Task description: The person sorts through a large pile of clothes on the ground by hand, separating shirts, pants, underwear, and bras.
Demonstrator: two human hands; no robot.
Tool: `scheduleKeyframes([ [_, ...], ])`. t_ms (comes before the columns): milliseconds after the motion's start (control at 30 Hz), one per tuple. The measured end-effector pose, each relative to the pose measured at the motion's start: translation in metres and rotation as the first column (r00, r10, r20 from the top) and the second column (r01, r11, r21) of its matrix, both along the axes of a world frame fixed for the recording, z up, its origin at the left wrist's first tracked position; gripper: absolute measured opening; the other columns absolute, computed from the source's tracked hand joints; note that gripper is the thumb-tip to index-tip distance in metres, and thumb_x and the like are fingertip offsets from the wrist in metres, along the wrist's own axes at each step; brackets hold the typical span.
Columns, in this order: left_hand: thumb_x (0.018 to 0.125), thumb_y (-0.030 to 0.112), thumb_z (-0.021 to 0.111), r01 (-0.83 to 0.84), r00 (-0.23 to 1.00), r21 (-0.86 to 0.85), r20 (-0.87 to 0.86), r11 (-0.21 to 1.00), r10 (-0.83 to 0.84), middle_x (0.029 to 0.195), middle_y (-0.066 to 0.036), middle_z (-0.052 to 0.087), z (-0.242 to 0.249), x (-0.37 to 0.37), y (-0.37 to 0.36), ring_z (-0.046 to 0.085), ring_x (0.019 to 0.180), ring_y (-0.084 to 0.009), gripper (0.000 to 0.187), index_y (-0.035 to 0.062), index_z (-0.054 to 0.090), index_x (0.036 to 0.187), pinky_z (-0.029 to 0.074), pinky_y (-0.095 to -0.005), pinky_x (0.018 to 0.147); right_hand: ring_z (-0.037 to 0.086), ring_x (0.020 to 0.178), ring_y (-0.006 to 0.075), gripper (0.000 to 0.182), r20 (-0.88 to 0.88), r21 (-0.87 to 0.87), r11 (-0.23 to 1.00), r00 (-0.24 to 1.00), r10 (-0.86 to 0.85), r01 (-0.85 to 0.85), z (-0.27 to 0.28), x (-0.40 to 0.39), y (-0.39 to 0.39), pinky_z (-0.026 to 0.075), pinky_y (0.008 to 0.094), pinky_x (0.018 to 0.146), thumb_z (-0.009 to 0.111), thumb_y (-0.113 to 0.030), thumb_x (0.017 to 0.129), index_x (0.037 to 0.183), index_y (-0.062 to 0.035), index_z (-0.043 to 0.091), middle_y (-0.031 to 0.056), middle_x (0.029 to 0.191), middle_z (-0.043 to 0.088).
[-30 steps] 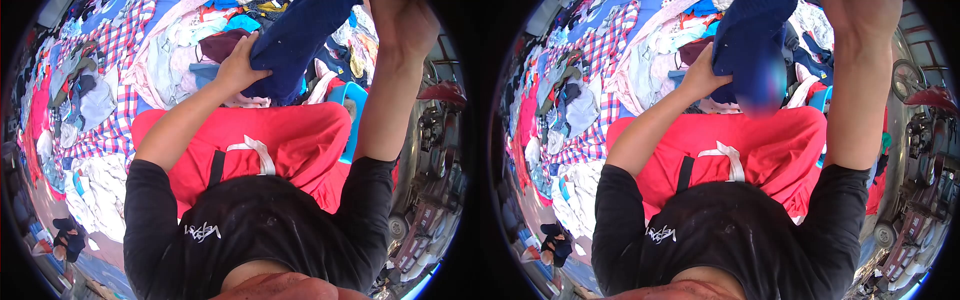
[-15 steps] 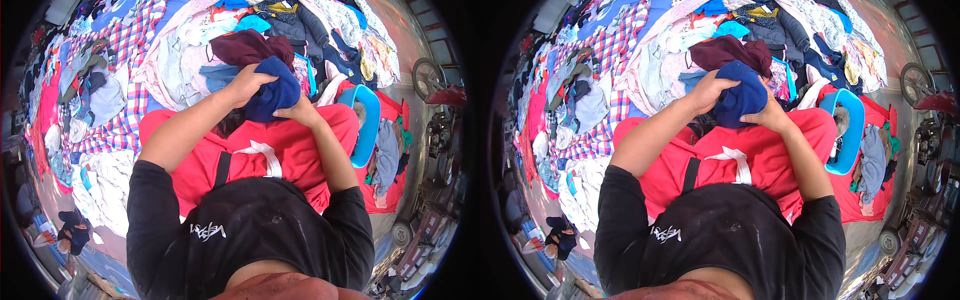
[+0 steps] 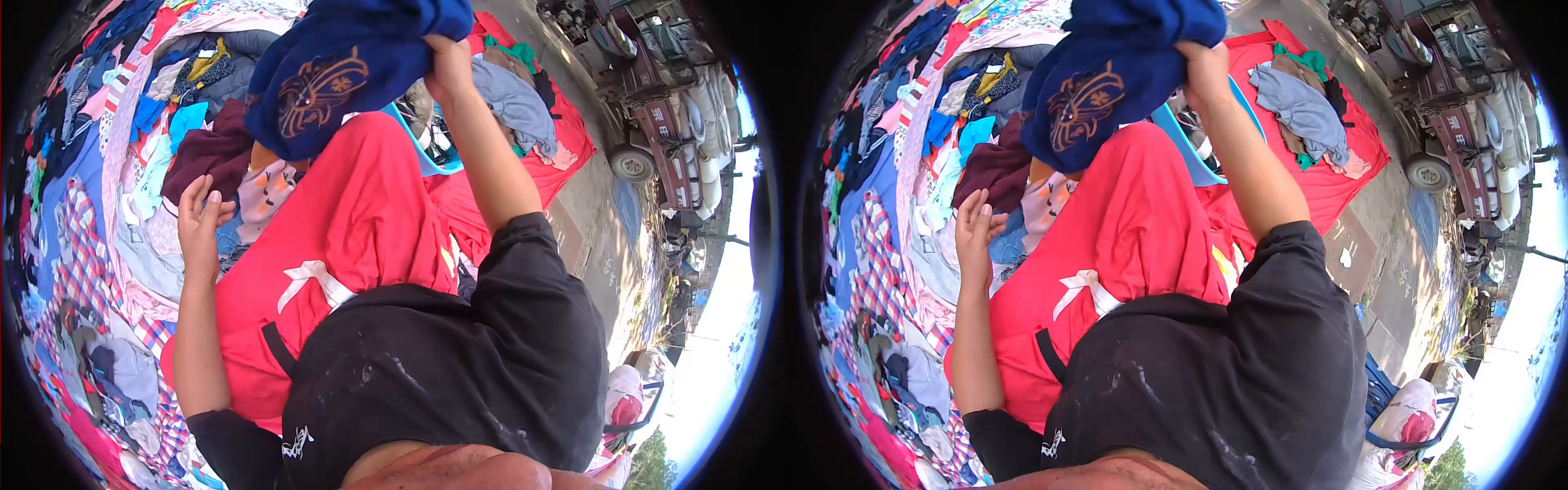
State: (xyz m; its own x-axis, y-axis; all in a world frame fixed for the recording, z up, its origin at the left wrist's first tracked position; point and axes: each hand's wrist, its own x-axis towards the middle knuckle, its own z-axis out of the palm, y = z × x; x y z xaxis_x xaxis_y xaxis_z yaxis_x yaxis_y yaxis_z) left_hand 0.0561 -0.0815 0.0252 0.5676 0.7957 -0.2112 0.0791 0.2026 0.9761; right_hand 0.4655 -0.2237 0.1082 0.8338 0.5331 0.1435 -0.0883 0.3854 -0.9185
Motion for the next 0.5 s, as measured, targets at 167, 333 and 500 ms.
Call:
scheduleKeyframes([
  [167,0.100,0.022,0.062,0.094,0.996,-0.011,-0.010,0.996,-0.094,0.144,-0.017,0.052,-0.011,-0.003,-0.006,0.068,0.097,-0.0158,0.045,-0.0004,0.049,0.137,0.054,-0.0276,0.081,0.066,0.110,0.0344,0.039,0.012,0.156,0.924,0.935,-0.354,0.348,0.040,0.199,-0.146,0.056,0.0488,0.096,0.062,0.001,0.090,0.128,0.0024,0.058,0.0186,0.128,0.063],
  [333,0.099,0.019,0.063,0.103,0.991,-0.010,-0.084,0.995,-0.104,0.140,-0.017,0.054,-0.013,-0.007,-0.013,0.069,0.098,-0.0187,0.044,-0.0027,0.049,0.135,0.055,-0.0290,0.081,0.066,0.105,0.0306,0.067,0.523,-0.347,0.178,0.347,-0.778,0.921,0.009,0.260,-0.233,0.055,0.0462,0.090,0.082,-0.009,0.073,0.129,0.0127,0.053,0.0231,0.123,0.064],
  [500,0.094,0.023,0.067,0.476,0.839,0.098,-0.349,0.874,-0.418,0.126,-0.019,0.063,-0.005,-0.004,-0.027,0.069,0.103,-0.0257,0.043,-0.0014,0.057,0.128,0.054,-0.0367,0.087,0.070,0.081,0.0131,0.025,0.188,-0.516,0.813,0.962,-0.198,0.269,-0.081,0.166,-0.082,0.053,0.0249,0.066,0.072,-0.008,0.087,0.110,0.0013,0.068,0.0076,0.093,0.072],
])
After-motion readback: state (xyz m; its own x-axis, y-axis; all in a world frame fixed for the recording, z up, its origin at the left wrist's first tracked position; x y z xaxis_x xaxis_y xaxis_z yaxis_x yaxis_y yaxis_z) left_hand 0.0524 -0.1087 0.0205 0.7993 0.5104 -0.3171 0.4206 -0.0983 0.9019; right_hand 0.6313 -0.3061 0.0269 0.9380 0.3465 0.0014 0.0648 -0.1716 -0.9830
